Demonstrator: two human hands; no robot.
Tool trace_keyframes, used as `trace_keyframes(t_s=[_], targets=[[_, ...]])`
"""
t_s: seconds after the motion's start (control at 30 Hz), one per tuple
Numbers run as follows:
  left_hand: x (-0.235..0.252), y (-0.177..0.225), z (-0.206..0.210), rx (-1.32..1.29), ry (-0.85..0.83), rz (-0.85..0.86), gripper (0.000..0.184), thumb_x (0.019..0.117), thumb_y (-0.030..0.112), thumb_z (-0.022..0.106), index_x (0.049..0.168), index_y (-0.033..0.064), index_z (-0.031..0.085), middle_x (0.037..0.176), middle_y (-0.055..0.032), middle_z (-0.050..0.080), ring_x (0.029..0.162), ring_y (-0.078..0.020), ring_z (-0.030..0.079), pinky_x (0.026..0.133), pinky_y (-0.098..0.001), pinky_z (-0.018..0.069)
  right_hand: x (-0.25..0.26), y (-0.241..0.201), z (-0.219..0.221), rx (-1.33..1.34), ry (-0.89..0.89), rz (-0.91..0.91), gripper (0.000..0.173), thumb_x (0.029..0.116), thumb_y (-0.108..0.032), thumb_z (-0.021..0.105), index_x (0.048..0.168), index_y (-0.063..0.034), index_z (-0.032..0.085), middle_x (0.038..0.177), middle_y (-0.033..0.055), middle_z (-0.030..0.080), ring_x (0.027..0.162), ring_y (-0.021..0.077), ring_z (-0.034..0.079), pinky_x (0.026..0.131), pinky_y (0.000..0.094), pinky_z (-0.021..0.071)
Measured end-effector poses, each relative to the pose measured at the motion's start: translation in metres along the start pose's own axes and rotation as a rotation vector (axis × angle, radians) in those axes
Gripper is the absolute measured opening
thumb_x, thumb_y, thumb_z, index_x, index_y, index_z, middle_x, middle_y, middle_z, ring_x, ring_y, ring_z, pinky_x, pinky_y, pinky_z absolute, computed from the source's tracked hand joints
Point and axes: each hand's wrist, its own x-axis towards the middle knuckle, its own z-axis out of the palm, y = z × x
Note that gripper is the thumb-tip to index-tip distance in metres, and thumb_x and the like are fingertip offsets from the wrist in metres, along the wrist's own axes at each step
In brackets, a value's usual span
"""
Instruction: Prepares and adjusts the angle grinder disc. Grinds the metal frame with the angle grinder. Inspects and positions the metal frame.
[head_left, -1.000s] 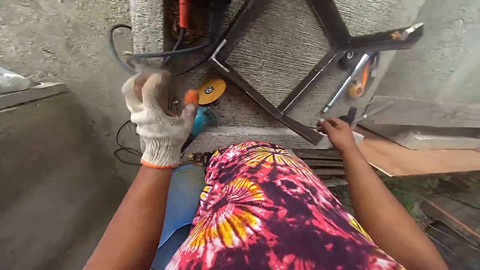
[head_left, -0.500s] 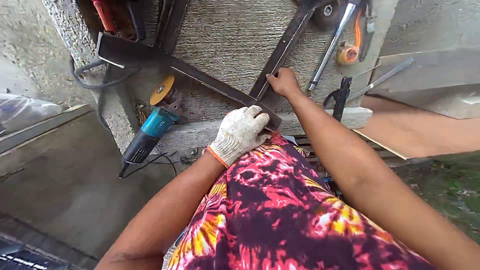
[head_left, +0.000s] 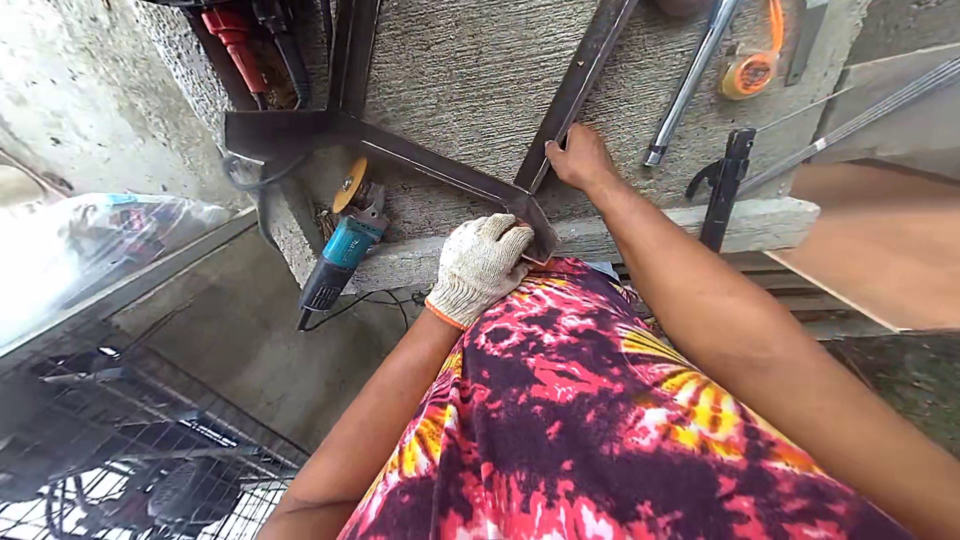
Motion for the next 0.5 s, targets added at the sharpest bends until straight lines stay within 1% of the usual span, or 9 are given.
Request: trace_keyframes(t_s=[0.1,0.23,0.33,0.43,0.5], targets=[[0.003,0.0,-0.003,0.0,-0.018,0.014,0.025,0.0817,0.028,0.074,0.102,0.0139,0.077,0.109,-0.013,0.075,0.102,-0.031,0.072,0.084,-0.0494,0.0584,0.0,0.002,0.002,-0.001,0.01,-0.022,0.046,0.1046,-0.036,0.053,0.122,0.0064,0.062,0.12,0.027,0.067,0.118,0.0421,0.064,0.097,0.0628,0.0488],[0.006,-0.002,-0.004,-0.006,-0.018,0.044,0.024,0.0821,0.029,0.074,0.1,0.0139,0.077,0.105,-0.0119,0.075,0.1,-0.0301,0.072,0.082,-0.0477,0.0588,-0.001,0.001,0.0,-0.015,-0.007,-0.022,0.046,0.1051,-0.035,0.053,0.12,0.0069,0.063,0.122,0.0272,0.066,0.119,0.0418,0.064,0.099,0.062,0.0483],[0.006,-0.007,-0.002,-0.02,-0.012,0.086,0.023,0.0828,0.027,0.074,0.1,0.0132,0.076,0.104,-0.013,0.074,0.098,-0.0314,0.072,0.08,-0.0483,0.0586,0.002,-0.003,-0.005,-0.048,-0.037,-0.01,0.045,0.1051,-0.035,0.052,0.118,0.007,0.063,0.119,0.0275,0.067,0.117,0.0427,0.064,0.097,0.0632,0.0488],[0.002,-0.009,0.0,-0.026,0.019,0.122,0.023,0.0833,0.026,0.073,0.102,0.012,0.076,0.105,-0.0147,0.075,0.097,-0.0329,0.073,0.081,-0.0487,0.0586,0.001,-0.003,-0.008,-0.068,-0.074,-0.004,0.046,0.1054,-0.035,0.052,0.119,0.0077,0.062,0.118,0.0284,0.066,0.117,0.0432,0.064,0.096,0.0638,0.0484],[0.001,-0.01,0.001,-0.037,0.041,0.134,0.023,0.0839,0.024,0.072,0.102,0.011,0.075,0.104,-0.0156,0.075,0.097,-0.0332,0.073,0.081,-0.0486,0.0588,0.002,-0.003,-0.008,-0.068,-0.071,-0.013,0.045,0.105,-0.034,0.052,0.117,0.0075,0.062,0.117,0.0286,0.066,0.116,0.0434,0.065,0.096,0.0638,0.0485]])
